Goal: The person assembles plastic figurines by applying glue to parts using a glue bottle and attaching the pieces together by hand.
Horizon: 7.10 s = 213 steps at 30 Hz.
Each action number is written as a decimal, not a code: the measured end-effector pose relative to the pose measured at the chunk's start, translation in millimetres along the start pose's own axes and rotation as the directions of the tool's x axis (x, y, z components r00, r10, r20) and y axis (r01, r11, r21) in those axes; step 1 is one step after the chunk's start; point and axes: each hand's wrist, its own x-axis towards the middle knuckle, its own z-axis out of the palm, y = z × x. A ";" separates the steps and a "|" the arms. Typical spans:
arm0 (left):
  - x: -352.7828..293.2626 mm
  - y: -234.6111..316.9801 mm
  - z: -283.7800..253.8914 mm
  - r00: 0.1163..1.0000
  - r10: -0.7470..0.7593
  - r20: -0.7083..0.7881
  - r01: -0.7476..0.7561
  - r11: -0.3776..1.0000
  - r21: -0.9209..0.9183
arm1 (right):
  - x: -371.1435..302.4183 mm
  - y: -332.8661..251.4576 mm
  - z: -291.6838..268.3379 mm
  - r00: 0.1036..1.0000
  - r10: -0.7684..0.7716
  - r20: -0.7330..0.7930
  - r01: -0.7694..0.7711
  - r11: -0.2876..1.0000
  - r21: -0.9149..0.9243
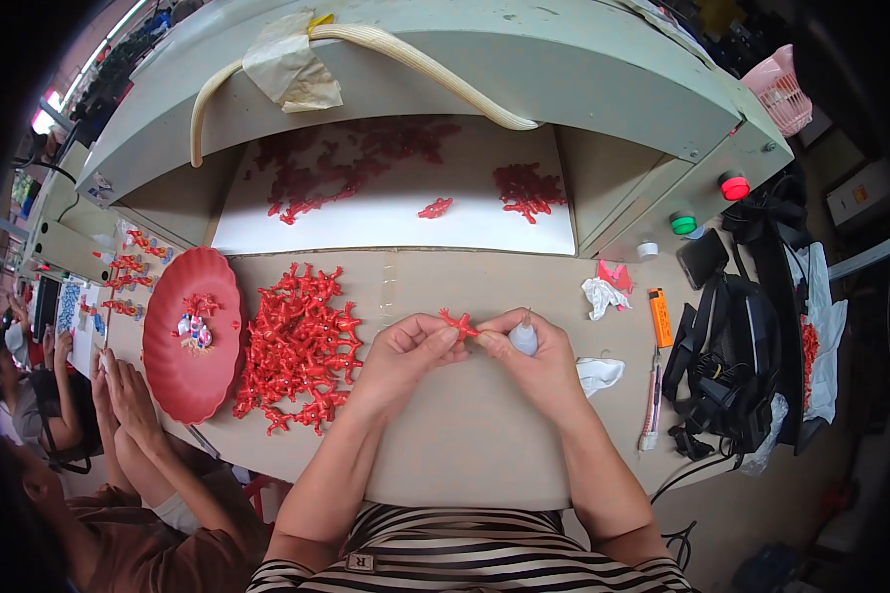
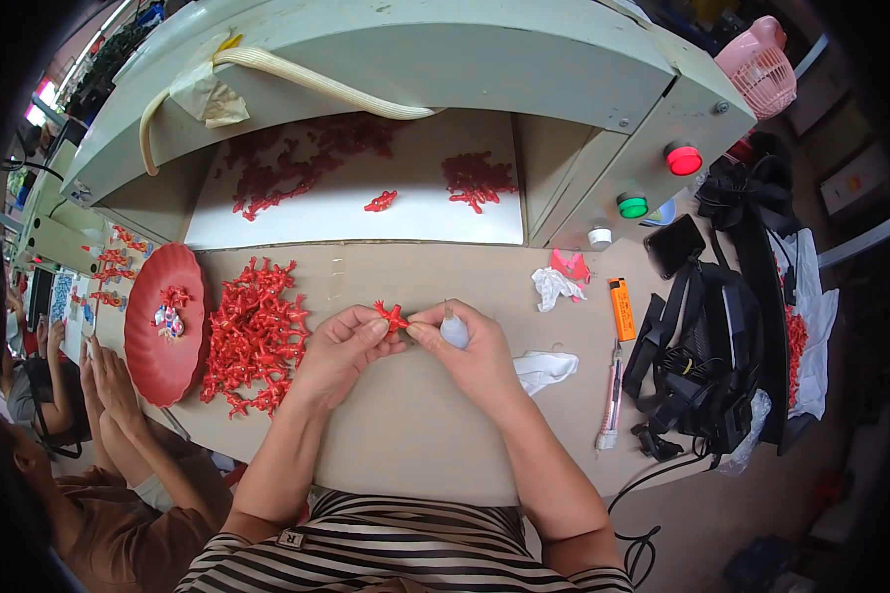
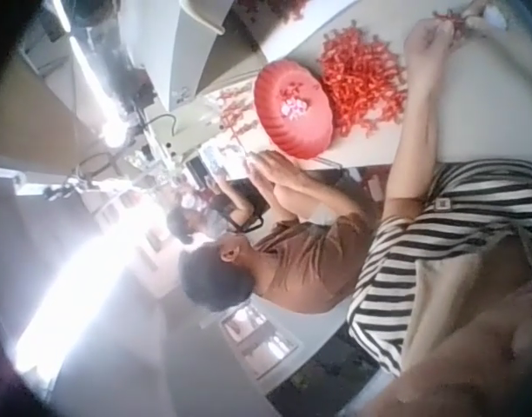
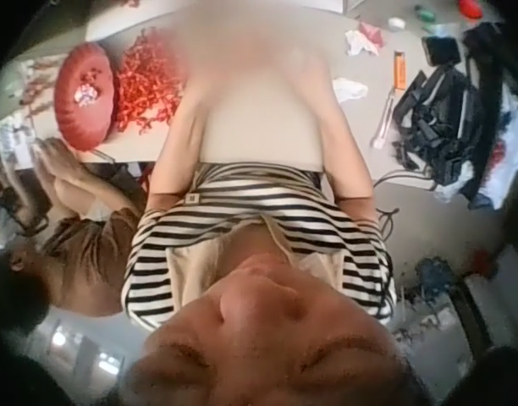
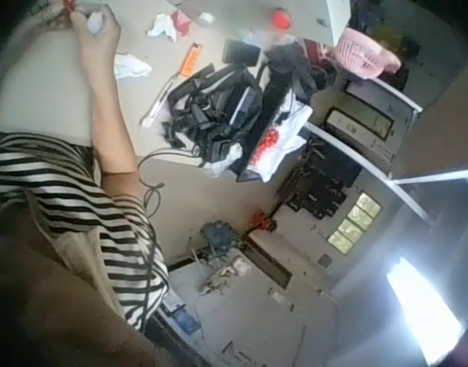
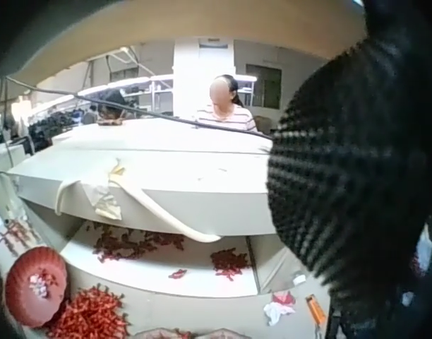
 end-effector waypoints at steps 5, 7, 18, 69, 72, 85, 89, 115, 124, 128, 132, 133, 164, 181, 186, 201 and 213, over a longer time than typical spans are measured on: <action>1.9 0.9 0.3 1.000 -0.002 0.005 0.002 1.000 -0.007 | 1.3 0.7 0.9 1.000 -0.007 -0.004 0.007 1.000 0.014; 1.9 2.2 1.8 1.000 -0.011 -0.008 0.010 0.999 -0.035 | 1.5 1.9 1.0 1.000 -0.009 -0.002 0.009 1.000 0.010; -2.7 8.1 -4.2 0.998 -0.039 -0.055 0.043 0.997 0.065 | 0.8 1.2 -2.4 0.997 0.055 0.047 -0.068 0.942 0.329; -2.0 -4.0 5.8 0.997 0.061 0.057 -0.060 0.998 -0.030 | -3.7 0.6 5.9 0.970 -0.227 -0.082 0.223 0.973 -0.064; -1.7 -4.5 4.3 0.996 0.067 0.064 -0.064 0.997 -0.042 | -3.8 0.1 5.6 0.968 -0.244 -0.060 0.237 0.966 -0.098; -9.7 10.7 22.9 0.937 0.349 0.001 -0.310 0.833 0.458 | -1.8 3.7 -0.3 0.996 0.068 -0.050 -0.054 0.969 0.241; -9.6 6.4 18.9 0.774 0.557 0.301 -0.558 0.377 0.739 | -0.2 5.7 -2.2 0.986 0.165 0.007 -0.153 0.895 0.419; -5.5 1.0 9.6 0.998 0.059 0.029 -0.063 0.989 0.133 | 0.1 -0.2 -4.5 0.996 0.045 0.083 -0.061 0.979 0.194; -8.5 2.6 13.4 0.995 0.096 -0.016 -0.091 0.973 0.212 | 1.1 4.4 -2.7 0.994 0.055 0.092 -0.073 0.974 0.213; -9.1 3.2 13.0 0.991 0.132 0.007 -0.129 0.961 0.245 | 1.9 6.8 -3.0 0.995 0.047 0.093 -0.067 0.971 0.227; -9.2 2.7 11.8 0.989 0.147 -0.001 -0.141 0.953 0.270 | 2.5 7.0 -2.2 0.993 0.048 0.106 -0.073 0.969 0.238; -8.9 1.7 9.9 0.989 0.145 0.012 -0.143 0.952 0.271 | 2.6 6.9 -1.8 0.993 0.050 0.110 -0.075 0.969 0.235; -4.8 -3.0 17.1 0.999 0.053 -0.009 -0.051 0.990 0.129 | 5.6 6.8 -3.8 0.992 0.075 0.097 -0.106 0.923 0.370; -32.9 -6.3 15.7 0.906 0.421 0.047 -0.329 0.630 0.704 | 4.0 6.9 -9.1 0.990 0.142 -0.003 -0.134 0.937 0.323; -57.7 -4.1 1.1 0.754 0.624 0.207 -0.315 0.067 0.947 | 5.1 1.6 -4.1 0.992 0.123 -0.019 -0.111 0.941 0.321; -122.4 178.8 -58.6 0.527 0.749 0.401 -0.821 0.328 0.468 | 3.8 7.1 1.2 0.994 0.113 0.004 -0.111 0.969 0.222; -195.7 236.9 -84.3 0.208 0.854 0.478 -0.820 -0.114 0.561 | -1.7 2.6 10.6 0.992 0.075 0.098 -0.095 0.970 0.224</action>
